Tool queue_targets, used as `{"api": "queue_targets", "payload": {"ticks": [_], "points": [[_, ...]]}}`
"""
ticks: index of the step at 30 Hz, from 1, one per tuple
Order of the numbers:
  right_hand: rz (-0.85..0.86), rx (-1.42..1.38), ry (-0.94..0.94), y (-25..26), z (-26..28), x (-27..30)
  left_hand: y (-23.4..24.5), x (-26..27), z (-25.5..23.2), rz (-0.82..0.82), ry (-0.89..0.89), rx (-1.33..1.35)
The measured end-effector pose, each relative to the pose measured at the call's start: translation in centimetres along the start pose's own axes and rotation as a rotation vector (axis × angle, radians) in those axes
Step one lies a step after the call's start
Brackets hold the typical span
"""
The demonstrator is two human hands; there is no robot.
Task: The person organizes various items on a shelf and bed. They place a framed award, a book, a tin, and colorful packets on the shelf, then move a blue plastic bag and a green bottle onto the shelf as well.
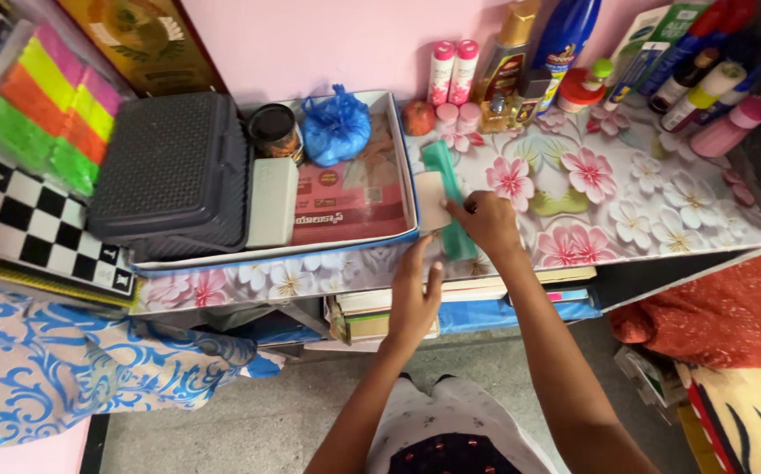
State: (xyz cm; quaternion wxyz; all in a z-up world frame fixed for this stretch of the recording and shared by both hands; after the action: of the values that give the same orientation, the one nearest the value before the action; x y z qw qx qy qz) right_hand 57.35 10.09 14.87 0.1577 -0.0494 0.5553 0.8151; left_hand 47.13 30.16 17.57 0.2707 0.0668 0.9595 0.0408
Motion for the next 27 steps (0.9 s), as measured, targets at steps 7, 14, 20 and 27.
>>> {"api": "queue_targets", "payload": {"ticks": [7,14,20,27], "points": [[-0.081,-0.252,0.011,2.3,-3.6,-0.8,-1.5,-0.3,1.4,0.064,0.069,0.000],[0.208,-1.171,-0.204,4.7,0.4,3.8,-9.1,-0.3,4.2,-0.185,0.863,1.312],[0.020,-0.356,0.400,7.7,9.1,9.9,-9.3,1.9,4.3,-0.349,0.833,1.752],[0.536,-1.076,0.260,1.3,14.1,15.3,1.0,6.3,3.1,-0.853,0.597,1.084]]}}
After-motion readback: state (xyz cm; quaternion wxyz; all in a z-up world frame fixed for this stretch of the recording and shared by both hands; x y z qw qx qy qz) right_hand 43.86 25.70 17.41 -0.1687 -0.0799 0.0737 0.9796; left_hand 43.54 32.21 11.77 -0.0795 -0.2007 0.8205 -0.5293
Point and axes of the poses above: each hand's wrist, its own x-axis away from the middle knuckle, its own y-axis out of the back of the hand, z = x × y, the point moved 7 cm from there along -x, towards the middle knuckle, and after that the axes turned 12 degrees about x, right-handed, at the moved point
